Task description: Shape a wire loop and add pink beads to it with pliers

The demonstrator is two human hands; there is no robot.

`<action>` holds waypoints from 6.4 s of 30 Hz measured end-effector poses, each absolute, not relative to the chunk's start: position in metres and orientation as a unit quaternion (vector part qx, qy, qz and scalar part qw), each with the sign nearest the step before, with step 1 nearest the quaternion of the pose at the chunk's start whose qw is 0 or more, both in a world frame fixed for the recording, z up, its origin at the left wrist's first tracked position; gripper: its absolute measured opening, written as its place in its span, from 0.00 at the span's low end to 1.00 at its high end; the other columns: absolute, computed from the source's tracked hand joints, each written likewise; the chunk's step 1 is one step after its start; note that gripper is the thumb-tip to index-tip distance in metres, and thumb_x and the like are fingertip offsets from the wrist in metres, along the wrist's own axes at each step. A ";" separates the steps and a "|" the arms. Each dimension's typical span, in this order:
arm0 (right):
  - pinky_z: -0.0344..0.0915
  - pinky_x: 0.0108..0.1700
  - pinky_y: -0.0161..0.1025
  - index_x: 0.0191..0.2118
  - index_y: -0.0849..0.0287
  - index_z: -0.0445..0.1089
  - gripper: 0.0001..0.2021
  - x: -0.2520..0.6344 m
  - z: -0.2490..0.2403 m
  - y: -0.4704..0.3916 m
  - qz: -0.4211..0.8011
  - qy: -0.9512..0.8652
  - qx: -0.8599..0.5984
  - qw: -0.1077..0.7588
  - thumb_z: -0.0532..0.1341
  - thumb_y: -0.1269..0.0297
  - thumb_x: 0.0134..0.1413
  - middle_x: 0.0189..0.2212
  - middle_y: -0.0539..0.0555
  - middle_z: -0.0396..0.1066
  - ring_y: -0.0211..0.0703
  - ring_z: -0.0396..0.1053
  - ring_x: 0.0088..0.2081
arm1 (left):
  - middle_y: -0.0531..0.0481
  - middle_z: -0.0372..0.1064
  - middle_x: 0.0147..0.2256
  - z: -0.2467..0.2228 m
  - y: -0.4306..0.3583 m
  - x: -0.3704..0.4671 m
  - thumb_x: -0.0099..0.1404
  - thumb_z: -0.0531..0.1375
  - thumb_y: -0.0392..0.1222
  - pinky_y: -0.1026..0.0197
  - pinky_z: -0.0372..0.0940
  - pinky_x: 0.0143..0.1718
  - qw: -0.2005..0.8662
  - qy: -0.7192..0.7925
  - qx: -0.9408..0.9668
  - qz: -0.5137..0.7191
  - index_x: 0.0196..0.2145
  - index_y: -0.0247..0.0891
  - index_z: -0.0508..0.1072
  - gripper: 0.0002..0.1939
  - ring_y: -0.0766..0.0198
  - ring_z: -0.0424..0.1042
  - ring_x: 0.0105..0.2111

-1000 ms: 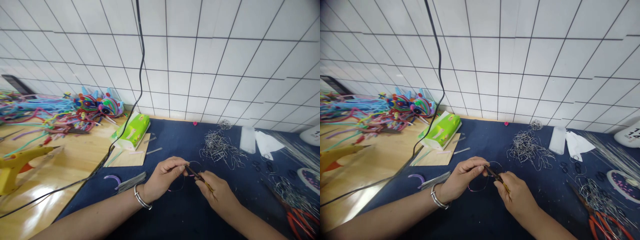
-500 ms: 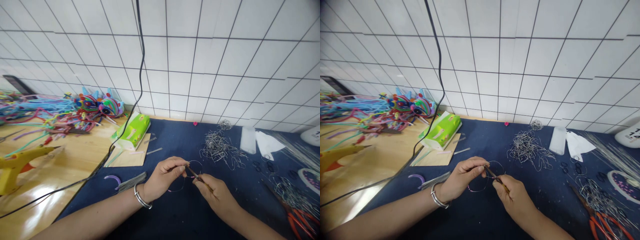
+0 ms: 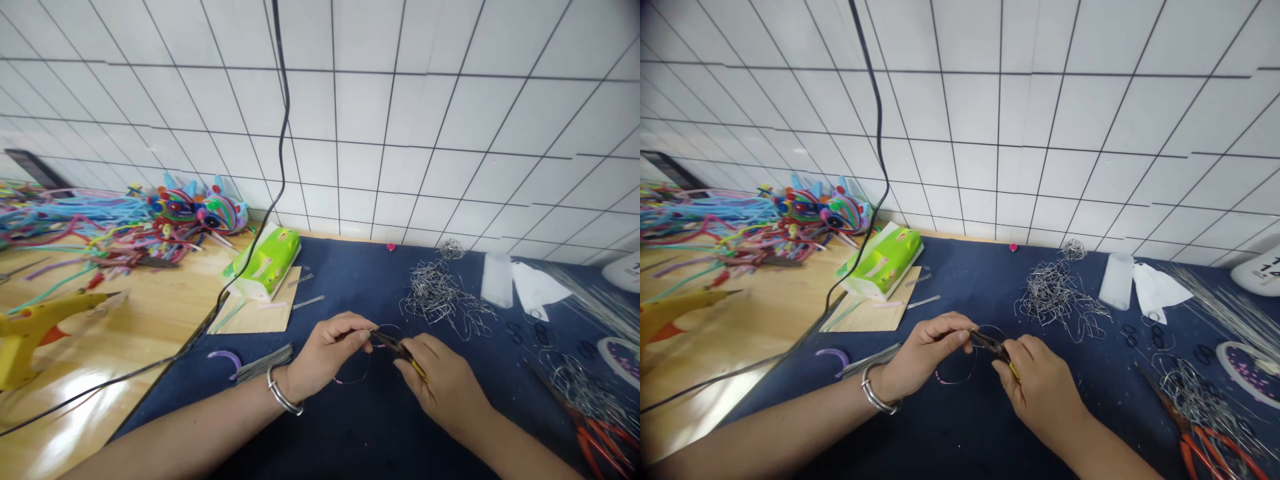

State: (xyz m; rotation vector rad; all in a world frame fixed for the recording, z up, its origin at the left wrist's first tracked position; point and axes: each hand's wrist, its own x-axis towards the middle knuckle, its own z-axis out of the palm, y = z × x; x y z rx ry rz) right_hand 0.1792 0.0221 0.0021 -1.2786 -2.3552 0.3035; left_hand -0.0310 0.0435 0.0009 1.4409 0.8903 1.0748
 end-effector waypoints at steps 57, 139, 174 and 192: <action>0.60 0.34 0.36 0.36 0.61 0.67 0.09 0.186 -0.011 0.030 -0.007 -0.860 -0.459 0.222 0.51 0.65 0.57 0.28 0.54 0.64 0.39 0.63 0.31 | 0.51 0.68 0.27 -0.003 0.047 -0.029 0.61 0.56 0.41 0.63 0.60 0.34 0.633 0.398 0.537 0.391 0.36 0.34 0.70 0.09 0.68 0.67 0.28; 0.53 0.33 0.39 0.38 0.59 0.67 0.10 0.185 0.016 0.023 -0.119 -0.880 -0.442 0.124 0.52 0.62 0.56 0.27 0.53 0.61 0.42 0.56 0.30 | 0.48 0.69 0.30 -0.004 0.043 -0.036 0.61 0.52 0.29 0.59 0.60 0.33 0.138 0.357 0.855 0.351 0.39 0.34 0.68 0.10 0.64 0.65 0.30; 0.58 0.37 0.40 0.35 0.62 0.66 0.09 0.184 0.000 0.029 -0.033 -0.869 -0.445 0.215 0.53 0.62 0.56 0.29 0.55 0.62 0.41 0.60 0.33 | 0.51 0.66 0.24 -0.003 0.037 -0.023 0.61 0.56 0.41 0.71 0.51 0.18 0.760 0.348 0.377 0.399 0.30 0.32 0.67 0.08 0.75 0.61 0.17; 0.49 0.29 0.38 0.31 0.59 0.66 0.09 0.186 0.010 0.026 -0.156 -0.855 -0.482 0.108 0.52 0.62 0.57 0.24 0.53 0.60 0.41 0.57 0.28 | 0.40 0.54 0.56 0.001 0.032 -0.027 0.61 0.57 0.42 0.50 0.61 0.46 0.755 0.305 0.422 0.399 0.53 0.42 0.59 0.23 0.51 0.57 0.53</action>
